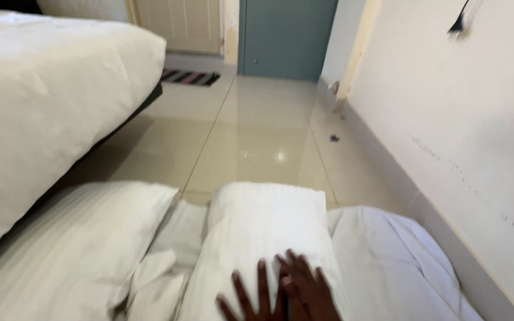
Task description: The person inserts a pillow into a white pillowcase, adjusting the fabric to fit the corners. They then smooth the pillow and proceed to fold a white towel or sheet on the floor.
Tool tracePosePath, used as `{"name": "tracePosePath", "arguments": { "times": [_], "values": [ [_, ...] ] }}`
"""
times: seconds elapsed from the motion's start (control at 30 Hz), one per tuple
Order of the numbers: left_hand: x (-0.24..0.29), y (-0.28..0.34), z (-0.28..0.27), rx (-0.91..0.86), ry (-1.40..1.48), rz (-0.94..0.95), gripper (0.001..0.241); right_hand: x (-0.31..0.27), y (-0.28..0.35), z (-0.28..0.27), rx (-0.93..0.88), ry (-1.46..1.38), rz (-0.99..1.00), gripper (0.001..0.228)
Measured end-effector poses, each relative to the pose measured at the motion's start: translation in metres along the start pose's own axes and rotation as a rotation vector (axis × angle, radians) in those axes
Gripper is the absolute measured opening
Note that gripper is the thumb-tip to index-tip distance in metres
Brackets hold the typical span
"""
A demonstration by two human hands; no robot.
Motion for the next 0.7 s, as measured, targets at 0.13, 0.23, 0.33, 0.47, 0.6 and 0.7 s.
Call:
{"name": "tracePosePath", "arguments": {
  "times": [0.13, 0.23, 0.33, 0.47, 0.6, 0.7],
  "values": [
    [-0.017, 0.020, 0.005, 0.137, -0.196, -0.011, 0.064, -0.006, -0.028, 0.035, -0.379, -0.038, 0.120, 0.059],
    [-0.016, 0.016, -0.018, 0.102, -0.148, -0.050, 0.073, -0.006, -0.052, 0.035, -0.142, 0.419, -0.127, 0.060],
    [-0.008, 0.011, -0.028, 0.024, -0.048, -0.066, 0.084, -0.010, -0.081, 0.013, -0.271, 0.545, -0.021, 0.062],
    [-0.004, 0.012, -0.028, -0.027, -0.046, -0.058, 0.091, 0.026, -0.087, 0.020, -0.569, 0.214, 0.396, 0.066],
    [-0.010, 0.014, -0.001, -0.102, -0.014, -0.099, 0.094, 0.070, -0.069, 0.049, -0.330, 0.018, 0.666, 0.076],
    [-0.005, -0.005, 0.005, 0.027, 0.087, -0.068, 0.087, 0.077, -0.058, 0.051, -0.209, 0.139, 0.645, 0.080]
  ]
}}
Point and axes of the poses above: each hand's wrist, its own y-axis away from the middle knuckle, its own z-axis out of the palm, x = y × z, the point moved 4 cm from there along -y, towards the middle knuckle, and after that the axes turned 14 degrees about -z, right-handed, at the moved point
